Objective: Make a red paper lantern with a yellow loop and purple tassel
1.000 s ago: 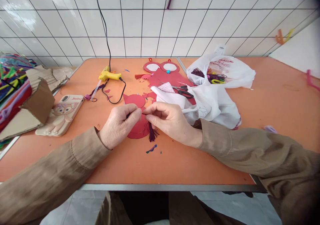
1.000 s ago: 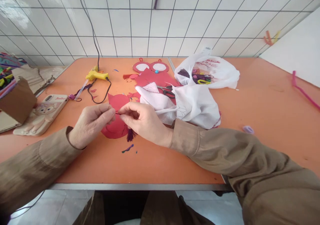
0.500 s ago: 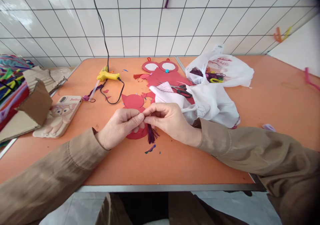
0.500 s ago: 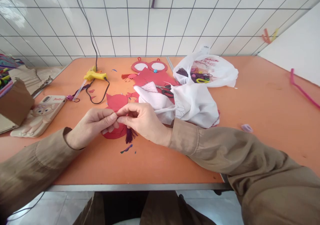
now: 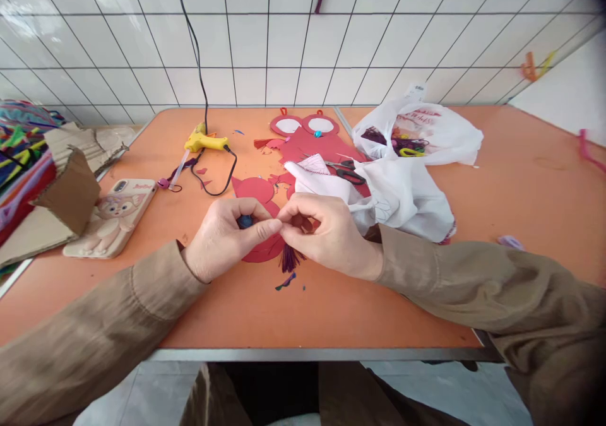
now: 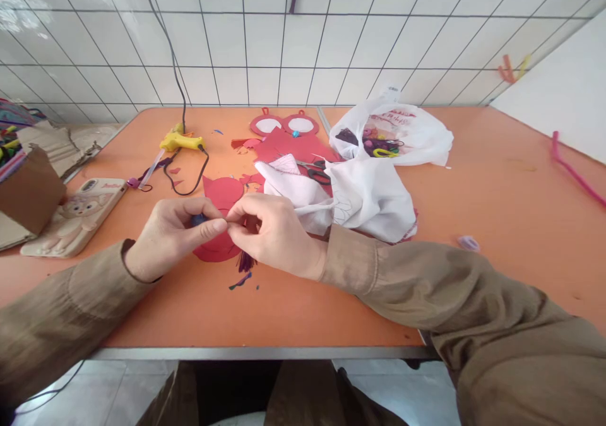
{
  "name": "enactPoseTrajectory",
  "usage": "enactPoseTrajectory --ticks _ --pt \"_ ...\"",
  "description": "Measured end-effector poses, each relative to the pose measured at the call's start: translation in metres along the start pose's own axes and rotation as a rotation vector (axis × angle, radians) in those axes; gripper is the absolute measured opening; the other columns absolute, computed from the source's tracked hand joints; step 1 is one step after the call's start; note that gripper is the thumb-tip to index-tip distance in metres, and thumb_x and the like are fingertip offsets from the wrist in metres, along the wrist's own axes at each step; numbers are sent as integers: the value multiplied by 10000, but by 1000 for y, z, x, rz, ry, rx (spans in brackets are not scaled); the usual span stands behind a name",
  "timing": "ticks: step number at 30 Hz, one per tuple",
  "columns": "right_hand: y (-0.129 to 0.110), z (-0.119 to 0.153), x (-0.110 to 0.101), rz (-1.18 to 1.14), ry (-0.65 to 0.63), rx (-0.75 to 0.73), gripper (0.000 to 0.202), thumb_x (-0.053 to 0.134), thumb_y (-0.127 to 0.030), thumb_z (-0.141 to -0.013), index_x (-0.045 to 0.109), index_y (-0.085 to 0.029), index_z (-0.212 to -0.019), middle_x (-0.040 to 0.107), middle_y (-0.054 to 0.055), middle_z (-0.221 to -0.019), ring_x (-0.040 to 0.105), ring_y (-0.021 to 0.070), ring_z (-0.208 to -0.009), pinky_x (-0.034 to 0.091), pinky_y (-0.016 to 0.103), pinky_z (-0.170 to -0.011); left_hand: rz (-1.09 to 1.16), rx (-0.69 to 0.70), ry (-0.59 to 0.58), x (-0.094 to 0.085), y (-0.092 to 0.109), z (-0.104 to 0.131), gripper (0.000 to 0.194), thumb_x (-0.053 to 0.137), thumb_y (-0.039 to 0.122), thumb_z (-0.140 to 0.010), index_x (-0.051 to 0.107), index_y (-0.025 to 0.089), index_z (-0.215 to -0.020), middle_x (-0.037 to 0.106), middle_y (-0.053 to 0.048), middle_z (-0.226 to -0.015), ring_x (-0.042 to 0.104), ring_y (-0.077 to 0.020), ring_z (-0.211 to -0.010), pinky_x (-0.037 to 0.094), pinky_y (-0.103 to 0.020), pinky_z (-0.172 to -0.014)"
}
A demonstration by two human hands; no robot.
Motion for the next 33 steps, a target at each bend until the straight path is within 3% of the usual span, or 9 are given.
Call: enactPoseTrajectory --ticks 3,5,15,20,23,29,33 --pt "-8 2 -1 139 33 -212 133 566 -82 -796 555 -166 -695 554 -25 -637 448 57 -537 395 211 -517 -10 -39 -24 2 -3 0 249 689 367 -734 651 146 -625 511 8 -529 371 -89 -495 283 -230 -454" --pt "-9 2 -1 166 47 -263 139 566 -74 -813 552 -166 -711 560 -27 -649 446 53 -536 389 203 -514 14 -59 -31 2 -5 -1 232 665 352 -743 657 144 -640 500 16 -520 369 -84 -485 282 -225 -447" --pt "-5 1 -4 162 61 -215 77 616 -116 -857 645 -167 -808 615 -12 -705 516 66 -589 406 204 -519 175 -115 -62 4 -12 -2 209 637 333 -760 611 141 -680 463 54 -480 373 -57 -436 277 -193 -421" --pt "-8 1 -4 158 63 -240 131 588 -115 -854 595 -174 -738 577 -23 -653 483 64 -553 388 210 -499 169 -87 -47 5 -11 -1 201 637 318 -766 608 143 -672 477 51 -485 387 -58 -438 290 -193 -423" --pt "-7 -1 -3 127 35 -183 128 571 -99 -825 566 -174 -721 555 -26 -641 479 67 -556 392 213 -506 149 -80 -32 5 -10 -1 200 643 316 -761 609 144 -665 481 50 -485 394 -58 -437 297 -194 -425" --pt "9 -4 4 -138 -65 116 84 580 -170 -813 556 -169 -733 546 -35 -643 457 59 -536 382 200 -472 180 -104 -11 3 -11 -1 198 676 311 -748 612 141 -669 491 50 -494 404 -54 -437 304 -186 -426" --pt "11 -4 3 -177 -58 102 106 578 -200 -838 547 -167 -742 534 -38 -645 449 59 -545 373 201 -474 334 -145 -39 5 -13 -1 208 685 321 -765 624 134 -694 541 30 -536 460 -64 -456 363 -188 -445"
Point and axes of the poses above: each hand's wrist, its own z-axis away from the middle knuckle, its own x-axis out of the palm, y = z × x, the point moved 6 cm from there along -z, towards the middle knuckle
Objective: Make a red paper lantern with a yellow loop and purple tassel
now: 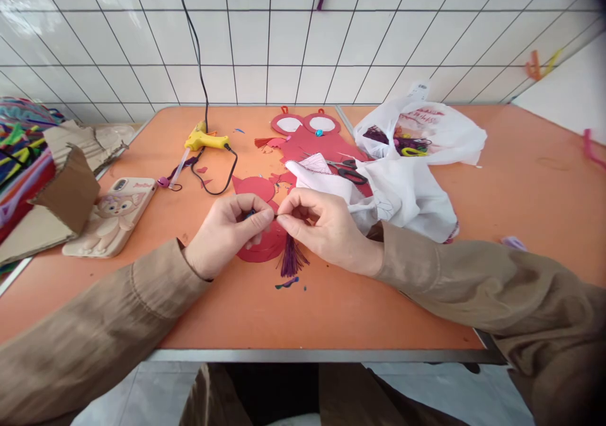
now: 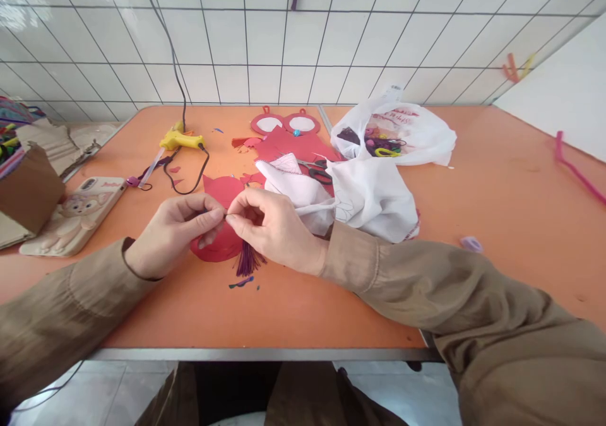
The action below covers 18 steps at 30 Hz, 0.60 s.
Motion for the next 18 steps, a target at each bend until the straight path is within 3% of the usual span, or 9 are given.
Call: enactPoseTrajectory --ticks 6,13,18 --pt "1 0 -4 51 71 -16 121 571 -169 -839 544 -173 -721 559 -36 -655 468 62 -559 376 209 -494 288 -16 -19 2 -4 -3 161 650 251 -771 708 122 -847 714 -60 -825 659 -157 -689 560 -279 -627" --pt "1 -1 -5 42 108 -28 127 580 -164 -834 554 -173 -710 576 -34 -647 473 66 -555 374 211 -491 116 66 0 2 -1 0 260 713 204 -769 715 144 -1023 754 -75 -1021 711 -209 -914 595 -351 -829" --pt "3 -1 -4 27 91 -11 130 584 -191 -840 554 -173 -715 556 -37 -635 454 67 -542 362 215 -478 73 113 36 -1 2 0 260 782 233 -731 695 148 -962 753 -69 -989 714 -177 -832 605 -333 -801"
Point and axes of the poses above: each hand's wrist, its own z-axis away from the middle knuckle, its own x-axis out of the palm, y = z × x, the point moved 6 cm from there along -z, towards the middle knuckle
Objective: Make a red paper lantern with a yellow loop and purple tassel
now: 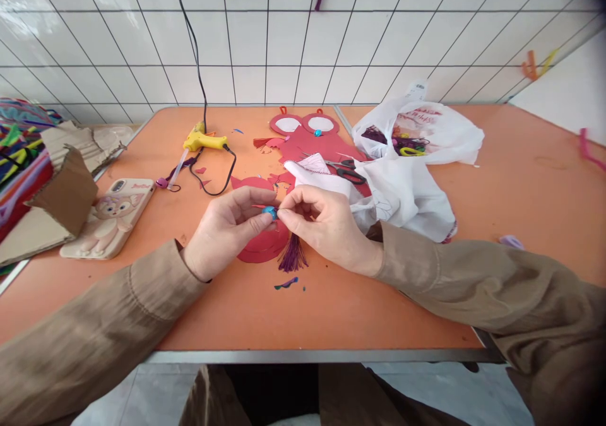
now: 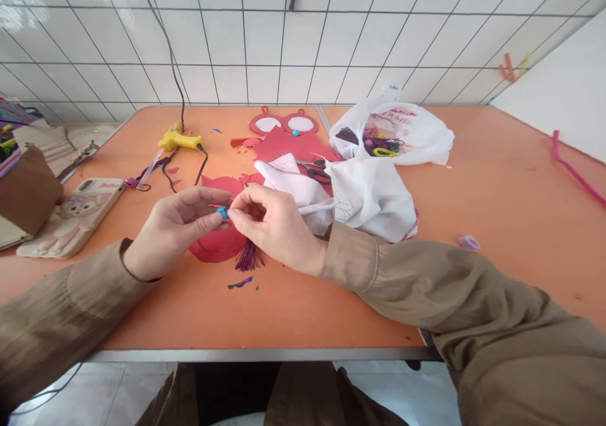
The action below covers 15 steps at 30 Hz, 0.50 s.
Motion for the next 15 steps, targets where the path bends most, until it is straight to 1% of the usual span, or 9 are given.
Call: enactPoseTrajectory --ticks 7,12,15 --pt "-1 1 0 15 -4 -3 140 588 -194 -843 547 -174 -711 536 -41 -627 441 61 -536 351 210 -467 16 -27 41 -2 -2 -1 320 878 274 -615 679 150 -832 742 -40 -867 699 -159 -772 601 -298 -758" --pt "-3 1 1 10 -11 -13 142 584 -187 -844 544 -173 -709 529 -45 -625 436 57 -535 359 206 -469 32 -35 65 -4 -3 -3 315 882 278 -602 681 148 -806 734 -30 -830 685 -144 -725 597 -283 -720" --pt "-3 2 2 4 -14 -2 133 586 -187 -837 550 -171 -710 539 -41 -630 438 56 -537 363 203 -471 23 -30 66 -4 -3 -3 310 884 254 -591 685 150 -806 737 -27 -821 689 -144 -731 594 -278 -733"
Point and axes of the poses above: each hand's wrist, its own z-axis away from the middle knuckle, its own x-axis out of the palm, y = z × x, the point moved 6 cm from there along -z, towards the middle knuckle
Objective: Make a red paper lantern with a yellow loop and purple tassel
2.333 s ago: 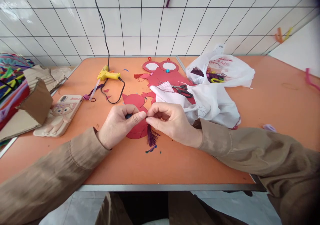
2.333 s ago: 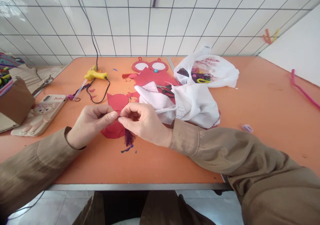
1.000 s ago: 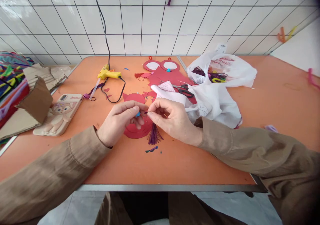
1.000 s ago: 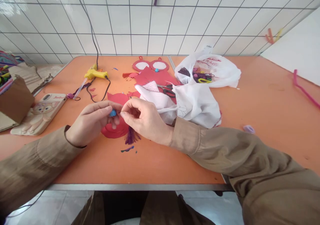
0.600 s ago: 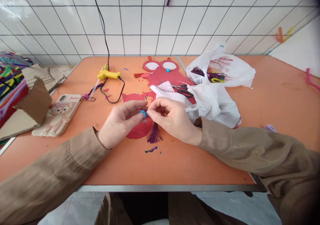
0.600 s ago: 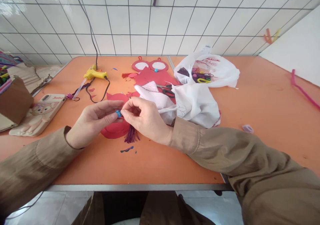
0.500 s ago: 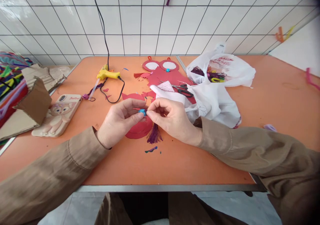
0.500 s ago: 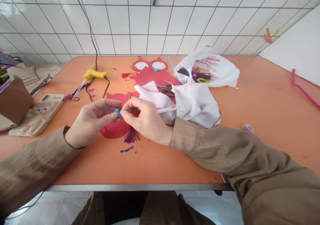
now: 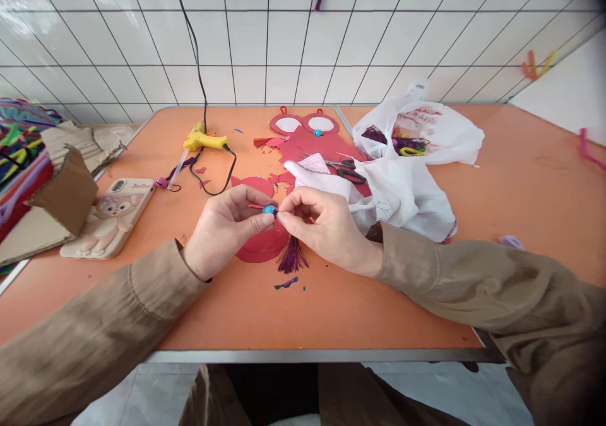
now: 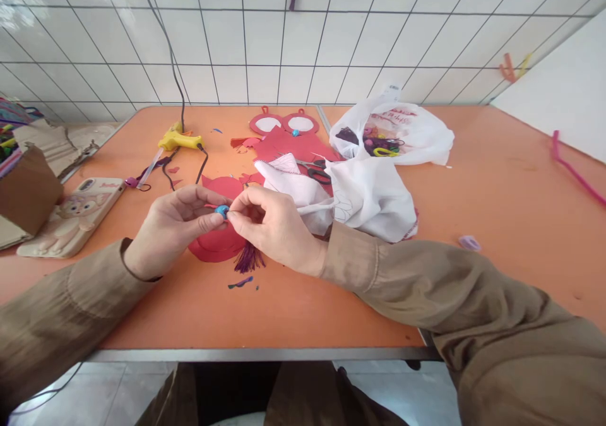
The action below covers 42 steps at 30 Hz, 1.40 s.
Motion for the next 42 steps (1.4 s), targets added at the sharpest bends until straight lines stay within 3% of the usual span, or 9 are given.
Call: enactPoseTrajectory --ticks 4,11,18,24,28,33,37,42 --pt "2 0 0 -2 -5 21 129 601 -203 -829 555 -173 -713 549 -36 -633 445 60 -540 371 206 -475 -54 41 12 0 3 2 249 849 218 -615 686 166 -796 739 -30 -819 702 -168 -782 594 -310 -793" --pt "4 1 0 -14 -12 45 115 611 -204 -827 574 -177 -722 570 -29 -637 466 69 -547 393 214 -484 -180 146 34 1 11 4 167 778 179 -639 667 170 -763 714 -20 -781 677 -156 -750 590 -279 -718" --pt "8 0 0 -32 -12 59 96 648 -194 -814 615 -176 -725 636 -12 -682 530 89 -601 447 238 -548 -296 202 24 2 12 6 138 759 204 -671 664 176 -767 715 -25 -796 675 -162 -751 590 -295 -740" --pt "9 0 1 -13 -24 70 82 666 -194 -805 637 -185 -729 647 -11 -690 553 102 -622 452 248 -550 -634 439 26 5 24 14 24 688 206 -768 667 218 -764 741 -50 -881 677 -182 -777 579 -308 -725" --pt "6 2 3 15 -44 54 54 633 -183 -792 630 -176 -739 612 -15 -665 522 95 -583 424 244 -519 -813 617 -14 12 30 22 115 584 167 -838 662 227 -778 751 -60 -937 698 -174 -816 576 -284 -741" --pt "-2 3 3 83 -62 -27 116 564 -104 -749 541 -177 -662 509 -40 -613 473 83 -576 394 237 -539 -887 710 -65 18 29 27 159 535 135 -861 671 207 -821 748 -82 -962 704 -164 -816 574 -256 -730" --pt "-2 1 1 53 -46 -21 111 557 -128 -787 505 -187 -710 483 -50 -622 421 73 -542 358 228 -497 -811 685 -59 18 31 25 134 577 108 -827 676 197 -815 745 -77 -929 694 -165 -798 566 -267 -732" --pt "-13 -1 -8 -72 33 -146 141 518 -140 -860 478 -200 -739 596 5 -827 510 81 -623 426 249 -553 -500 293 -19 7 22 11 92 681 156 -746 685 185 -834 736 -48 -835 666 -157 -698 571 -293 -690"
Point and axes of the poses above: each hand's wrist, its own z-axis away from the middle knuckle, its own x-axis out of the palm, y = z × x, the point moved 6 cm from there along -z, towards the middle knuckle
